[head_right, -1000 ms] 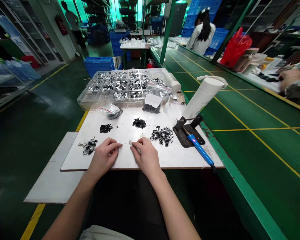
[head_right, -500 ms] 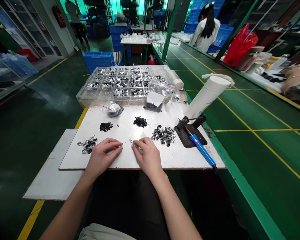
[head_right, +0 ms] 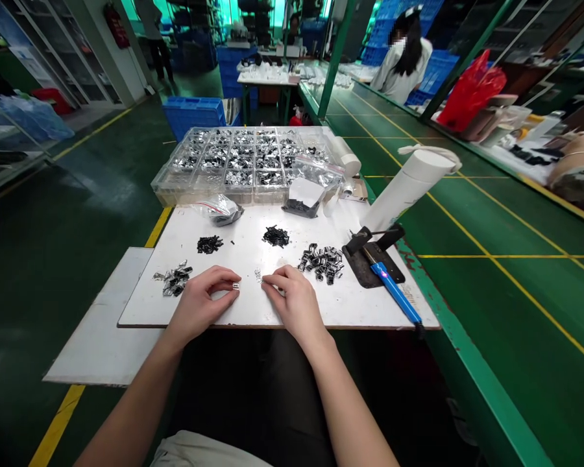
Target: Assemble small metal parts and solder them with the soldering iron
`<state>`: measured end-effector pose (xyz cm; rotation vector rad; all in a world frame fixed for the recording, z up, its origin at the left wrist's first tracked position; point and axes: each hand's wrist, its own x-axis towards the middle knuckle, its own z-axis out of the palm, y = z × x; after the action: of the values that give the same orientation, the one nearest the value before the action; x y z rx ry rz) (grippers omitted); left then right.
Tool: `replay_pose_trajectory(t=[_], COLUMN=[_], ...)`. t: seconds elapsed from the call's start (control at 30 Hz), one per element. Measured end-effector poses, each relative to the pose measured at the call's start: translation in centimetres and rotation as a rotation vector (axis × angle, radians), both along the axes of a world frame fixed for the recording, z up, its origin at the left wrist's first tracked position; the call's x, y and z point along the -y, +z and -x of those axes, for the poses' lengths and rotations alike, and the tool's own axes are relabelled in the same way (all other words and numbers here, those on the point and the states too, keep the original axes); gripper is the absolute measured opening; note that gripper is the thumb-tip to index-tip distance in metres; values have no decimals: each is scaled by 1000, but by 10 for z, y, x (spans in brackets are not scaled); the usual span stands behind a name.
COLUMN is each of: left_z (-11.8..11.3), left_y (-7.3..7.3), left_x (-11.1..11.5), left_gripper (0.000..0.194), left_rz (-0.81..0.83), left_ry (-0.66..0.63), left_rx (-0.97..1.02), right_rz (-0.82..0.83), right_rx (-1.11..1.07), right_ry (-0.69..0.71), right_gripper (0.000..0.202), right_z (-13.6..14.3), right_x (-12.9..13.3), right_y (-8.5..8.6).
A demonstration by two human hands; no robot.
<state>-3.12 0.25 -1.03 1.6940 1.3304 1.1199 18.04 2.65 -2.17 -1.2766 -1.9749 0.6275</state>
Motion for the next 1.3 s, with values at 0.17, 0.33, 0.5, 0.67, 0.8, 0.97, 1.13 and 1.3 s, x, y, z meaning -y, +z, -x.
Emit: replay_pose_trajectory(t=[0.17, 0.33, 0.5, 0.67, 0.8, 0.97, 1.13, 1.3], left_z=[0, -7, -22, -26, -24, -24, -25, -25], left_y=[1, 9, 13, 7, 7, 7, 7, 8], left_x=[0, -1, -3, -3, -1, -1, -1, -1], left_gripper=[13, 13, 13, 18, 22, 27, 25, 24], left_rz=[41, 115, 84, 116, 215, 259, 233, 262], left_ry=[-6, -8, -15, -22, -23, -12, -15, -14], left_rx=[58, 158, 292, 340, 383, 374, 361, 340], right_rz=[28, 52, 69, 67, 82, 148, 243, 249], right_rx=[-104, -197, -256, -308, -369, -467, -543, -550], right_ry=[-24, -52, -122, -148, -97, -71, -80, -88], right_gripper=[13, 11, 10, 9, 7, 7, 12, 13], right_z=[0, -1, 0, 1, 0, -3, -5, -5], right_x=[3, 4, 6, 11, 14, 13, 14, 14], right_y=[-1, 3, 4, 6, 7, 6, 6, 4])
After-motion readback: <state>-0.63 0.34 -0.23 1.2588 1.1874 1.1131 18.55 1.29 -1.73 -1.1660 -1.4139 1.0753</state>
